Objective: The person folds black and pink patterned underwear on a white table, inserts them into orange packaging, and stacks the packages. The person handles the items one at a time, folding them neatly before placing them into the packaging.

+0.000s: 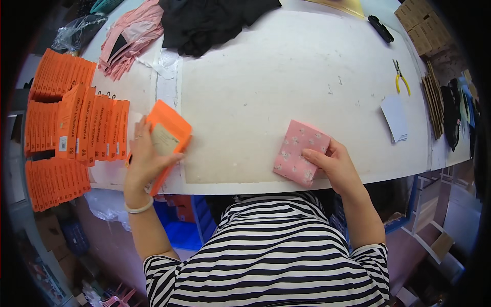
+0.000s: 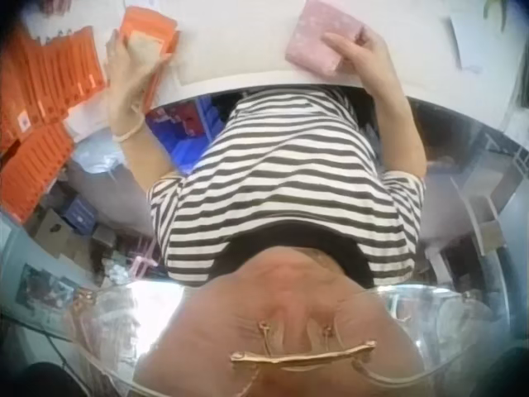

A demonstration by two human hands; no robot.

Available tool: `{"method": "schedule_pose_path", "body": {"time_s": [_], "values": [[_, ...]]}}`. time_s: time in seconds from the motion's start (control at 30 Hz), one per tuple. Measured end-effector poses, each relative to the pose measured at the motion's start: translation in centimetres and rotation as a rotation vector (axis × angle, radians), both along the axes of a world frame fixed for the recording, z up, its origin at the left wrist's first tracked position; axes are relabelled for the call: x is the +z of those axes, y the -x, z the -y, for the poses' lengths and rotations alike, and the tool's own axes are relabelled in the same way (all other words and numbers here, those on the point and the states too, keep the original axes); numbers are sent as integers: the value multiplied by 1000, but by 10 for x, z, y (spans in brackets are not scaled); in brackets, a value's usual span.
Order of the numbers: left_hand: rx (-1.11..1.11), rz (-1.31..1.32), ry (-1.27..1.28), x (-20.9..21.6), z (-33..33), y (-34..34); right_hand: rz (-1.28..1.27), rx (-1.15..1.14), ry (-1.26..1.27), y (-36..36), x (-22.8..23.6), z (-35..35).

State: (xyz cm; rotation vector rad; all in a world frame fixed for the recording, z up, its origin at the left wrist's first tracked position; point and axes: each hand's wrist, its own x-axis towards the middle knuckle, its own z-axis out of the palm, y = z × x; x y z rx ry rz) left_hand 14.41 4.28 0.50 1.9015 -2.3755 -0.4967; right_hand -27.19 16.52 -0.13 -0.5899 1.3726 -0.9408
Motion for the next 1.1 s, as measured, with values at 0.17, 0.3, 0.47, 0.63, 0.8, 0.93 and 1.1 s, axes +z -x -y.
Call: {"method": "schedule_pose_path", "body": {"time_s": [0.17, 0.3, 0.47, 0.63, 0.8, 0.93, 1.1], "values": [[-166, 143, 15, 27, -19, 41, 0, -37, 98, -5, 8, 5], [-292, -202, 129, 29, -14, 47, 34, -66, 195, -7, 25, 15], [-531, -527, 181, 59, -20, 91, 201, -76, 421, -31, 56, 27], [-596, -507, 167, 63, -17, 118, 233, 106, 434, -52, 59, 25], [-671, -499, 138, 57, -14, 135, 118, 265, 306, -36, 55, 32], [-643, -592, 64, 46, -18, 148, 24, 346, 223, -30, 52, 36], [-697, -572, 69, 41, -33, 164, -87, 374, 182, -29, 28, 31]]}}
